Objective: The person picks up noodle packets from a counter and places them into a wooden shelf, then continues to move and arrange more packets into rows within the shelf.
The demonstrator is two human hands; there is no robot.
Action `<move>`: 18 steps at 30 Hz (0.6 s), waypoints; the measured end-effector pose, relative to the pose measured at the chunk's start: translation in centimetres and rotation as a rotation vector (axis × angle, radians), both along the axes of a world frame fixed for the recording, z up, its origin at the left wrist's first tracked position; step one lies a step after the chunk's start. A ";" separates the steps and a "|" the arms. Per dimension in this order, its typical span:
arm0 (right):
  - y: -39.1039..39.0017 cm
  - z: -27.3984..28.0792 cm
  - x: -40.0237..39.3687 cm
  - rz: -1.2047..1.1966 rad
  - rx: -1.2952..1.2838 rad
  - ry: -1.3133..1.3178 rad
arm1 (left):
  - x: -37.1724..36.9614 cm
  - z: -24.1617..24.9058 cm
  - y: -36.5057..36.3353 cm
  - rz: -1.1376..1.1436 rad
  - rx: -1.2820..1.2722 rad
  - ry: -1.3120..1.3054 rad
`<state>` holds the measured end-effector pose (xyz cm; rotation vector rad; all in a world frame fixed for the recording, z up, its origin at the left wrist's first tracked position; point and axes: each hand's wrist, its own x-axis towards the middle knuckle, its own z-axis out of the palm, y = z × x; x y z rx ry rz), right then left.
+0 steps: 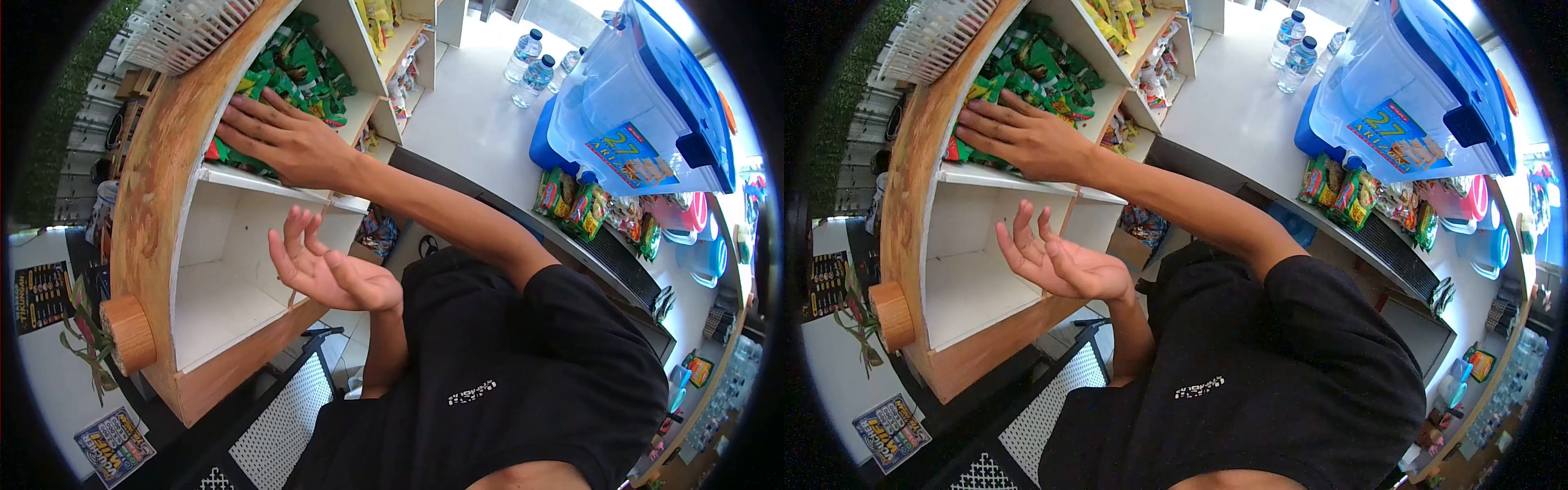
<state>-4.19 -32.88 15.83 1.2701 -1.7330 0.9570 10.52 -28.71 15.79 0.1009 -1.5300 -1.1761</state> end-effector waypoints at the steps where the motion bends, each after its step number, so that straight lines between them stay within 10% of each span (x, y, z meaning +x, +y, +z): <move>1: 0.2 0.3 0.1 0.007 0.017 -0.014 | 0.1 -0.1 0.0 0.063 0.045 0.008; 11: 4.8 0.6 0.9 0.047 0.086 -0.020 | -1.0 -2.5 0.4 0.069 0.151 -0.064; 18: 19.9 -9.3 5.6 0.000 0.038 -0.828 | -1.5 -7.1 3.8 -0.203 0.086 -0.297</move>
